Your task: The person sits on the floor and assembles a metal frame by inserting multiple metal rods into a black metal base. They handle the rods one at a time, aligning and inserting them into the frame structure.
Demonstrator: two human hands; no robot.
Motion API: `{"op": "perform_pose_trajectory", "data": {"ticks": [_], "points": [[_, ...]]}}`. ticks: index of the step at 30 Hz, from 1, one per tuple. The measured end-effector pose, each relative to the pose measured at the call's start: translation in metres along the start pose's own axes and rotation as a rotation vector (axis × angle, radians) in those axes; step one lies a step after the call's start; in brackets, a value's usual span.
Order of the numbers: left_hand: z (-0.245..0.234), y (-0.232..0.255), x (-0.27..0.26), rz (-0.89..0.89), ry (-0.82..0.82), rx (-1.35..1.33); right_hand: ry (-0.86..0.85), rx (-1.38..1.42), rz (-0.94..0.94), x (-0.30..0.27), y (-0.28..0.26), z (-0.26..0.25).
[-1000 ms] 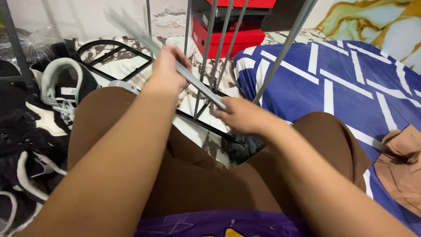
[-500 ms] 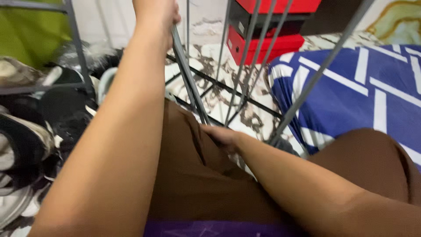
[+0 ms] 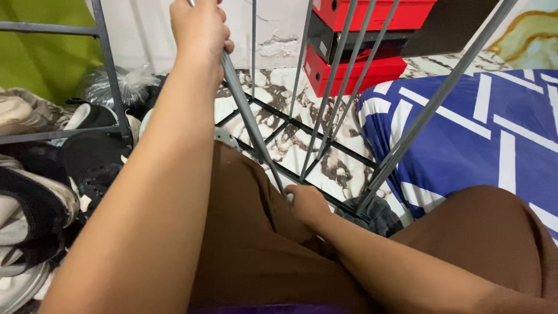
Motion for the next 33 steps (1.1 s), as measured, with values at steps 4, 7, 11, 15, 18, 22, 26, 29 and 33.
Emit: {"op": "perform_pose_trajectory", "data": {"ticks": [4, 7, 11, 15, 18, 22, 26, 29, 33], "points": [[0.005, -0.001, -0.006, -0.009, -0.021, 0.015, 0.056, -0.212, -0.09, 0.008, 0.006, 0.024], [0.006, 0.007, -0.012, 0.01, -0.029, 0.03, -0.017, -0.604, -0.178, 0.024, 0.015, 0.05], [-0.001, 0.024, -0.011, 0.034, 0.01, 0.012, -0.192, -0.571, -0.172, 0.027, 0.017, 0.048], [-0.001, 0.033, 0.002, 0.078, 0.04, -0.019, -0.269, -0.136, 0.066, 0.007, 0.002, -0.011], [-0.006, 0.04, 0.018, 0.145, 0.019, -0.036, -0.439, 0.18, 0.353, -0.027, -0.009, -0.058], [-0.005, 0.035, 0.034, 0.143, 0.021, -0.027, -0.354, 0.168, 0.403, -0.082, -0.017, -0.14], [0.003, 0.033, 0.02, 0.179, 0.079, 0.005, -0.347, 0.611, 0.481, -0.117, -0.025, -0.201], [0.007, 0.029, -0.007, 0.128, 0.197, 0.091, -0.258, 0.889, 0.287, -0.114, -0.051, -0.227], [0.036, 0.015, -0.041, 0.015, 0.224, 0.086, -0.073, 0.983, 0.066, -0.09, -0.078, -0.242]]}}
Point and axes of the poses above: each hand's wrist, its own x-axis towards the middle knuckle, its own z-axis out of the palm, y = z × x, the point moved 7 cm from there along x, towards the middle knuckle, and after that the axes turned 3 degrees about z, right-handed, at the moved point
